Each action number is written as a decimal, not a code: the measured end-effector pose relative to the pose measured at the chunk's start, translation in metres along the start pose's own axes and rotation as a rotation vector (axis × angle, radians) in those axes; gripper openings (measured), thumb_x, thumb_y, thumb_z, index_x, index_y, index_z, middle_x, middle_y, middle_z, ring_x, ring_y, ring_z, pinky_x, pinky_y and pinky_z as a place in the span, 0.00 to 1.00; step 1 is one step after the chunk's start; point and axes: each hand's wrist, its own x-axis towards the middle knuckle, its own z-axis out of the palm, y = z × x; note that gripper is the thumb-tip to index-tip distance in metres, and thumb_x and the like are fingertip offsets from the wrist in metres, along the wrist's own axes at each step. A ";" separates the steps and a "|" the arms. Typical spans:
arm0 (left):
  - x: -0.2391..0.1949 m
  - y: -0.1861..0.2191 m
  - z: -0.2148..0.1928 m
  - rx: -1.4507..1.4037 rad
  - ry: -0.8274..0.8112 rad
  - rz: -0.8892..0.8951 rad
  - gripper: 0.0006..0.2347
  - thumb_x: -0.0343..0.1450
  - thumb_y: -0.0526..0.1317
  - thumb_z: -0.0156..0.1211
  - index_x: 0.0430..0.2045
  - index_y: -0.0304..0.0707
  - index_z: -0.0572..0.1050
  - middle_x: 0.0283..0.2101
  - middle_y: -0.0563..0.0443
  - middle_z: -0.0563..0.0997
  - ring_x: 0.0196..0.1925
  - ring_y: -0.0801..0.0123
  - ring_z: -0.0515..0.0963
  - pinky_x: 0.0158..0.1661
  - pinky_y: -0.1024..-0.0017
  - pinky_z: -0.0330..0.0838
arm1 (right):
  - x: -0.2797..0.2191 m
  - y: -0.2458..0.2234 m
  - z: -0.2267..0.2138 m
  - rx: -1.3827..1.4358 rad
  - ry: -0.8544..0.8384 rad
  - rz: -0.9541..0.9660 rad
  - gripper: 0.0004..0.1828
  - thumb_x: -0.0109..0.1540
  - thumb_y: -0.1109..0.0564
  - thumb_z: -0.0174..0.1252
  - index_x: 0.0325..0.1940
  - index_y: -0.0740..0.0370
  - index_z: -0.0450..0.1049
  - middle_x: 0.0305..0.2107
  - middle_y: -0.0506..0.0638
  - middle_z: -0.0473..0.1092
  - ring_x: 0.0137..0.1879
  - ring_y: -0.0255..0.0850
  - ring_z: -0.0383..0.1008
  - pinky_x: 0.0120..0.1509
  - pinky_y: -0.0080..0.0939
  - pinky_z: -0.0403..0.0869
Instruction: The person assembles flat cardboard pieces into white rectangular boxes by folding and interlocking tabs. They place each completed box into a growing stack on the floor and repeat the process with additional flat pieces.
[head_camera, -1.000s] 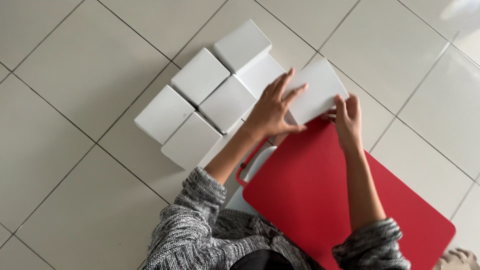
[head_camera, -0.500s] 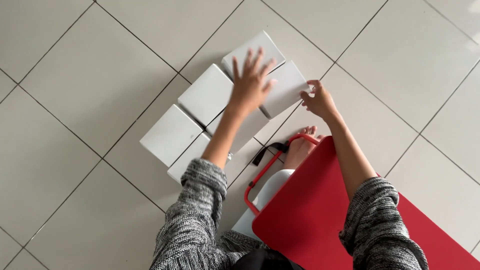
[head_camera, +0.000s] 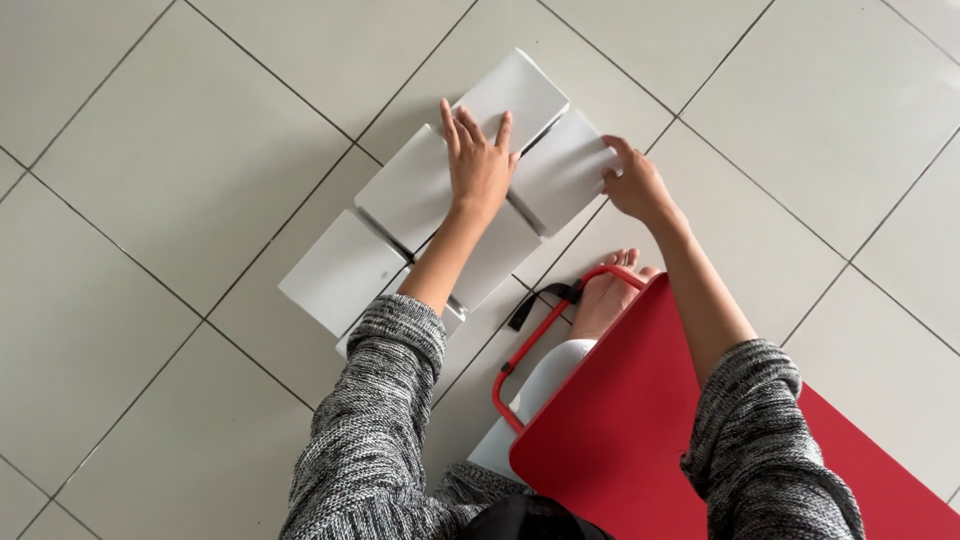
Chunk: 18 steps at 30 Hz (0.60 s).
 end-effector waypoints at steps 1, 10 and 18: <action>0.001 0.003 -0.002 0.015 -0.029 -0.022 0.24 0.76 0.58 0.48 0.68 0.59 0.63 0.64 0.16 0.67 0.70 0.33 0.65 0.70 0.36 0.16 | 0.003 0.006 0.003 -0.057 -0.004 -0.009 0.29 0.67 0.60 0.52 0.74 0.53 0.61 0.48 0.72 0.70 0.47 0.63 0.78 0.56 0.61 0.76; 0.013 0.014 0.014 0.055 -0.152 -0.095 0.23 0.79 0.57 0.39 0.70 0.61 0.59 0.67 0.17 0.61 0.72 0.31 0.59 0.71 0.36 0.19 | -0.042 -0.045 -0.011 -0.175 0.042 -0.006 0.31 0.71 0.51 0.49 0.78 0.55 0.55 0.57 0.75 0.65 0.57 0.75 0.72 0.61 0.73 0.72; -0.068 0.040 -0.053 -0.186 0.122 0.109 0.35 0.75 0.59 0.52 0.74 0.43 0.48 0.68 0.16 0.61 0.74 0.34 0.57 0.68 0.31 0.27 | -0.176 -0.074 -0.046 -0.275 0.327 -0.243 0.37 0.69 0.46 0.54 0.78 0.62 0.51 0.61 0.71 0.62 0.51 0.76 0.74 0.55 0.74 0.71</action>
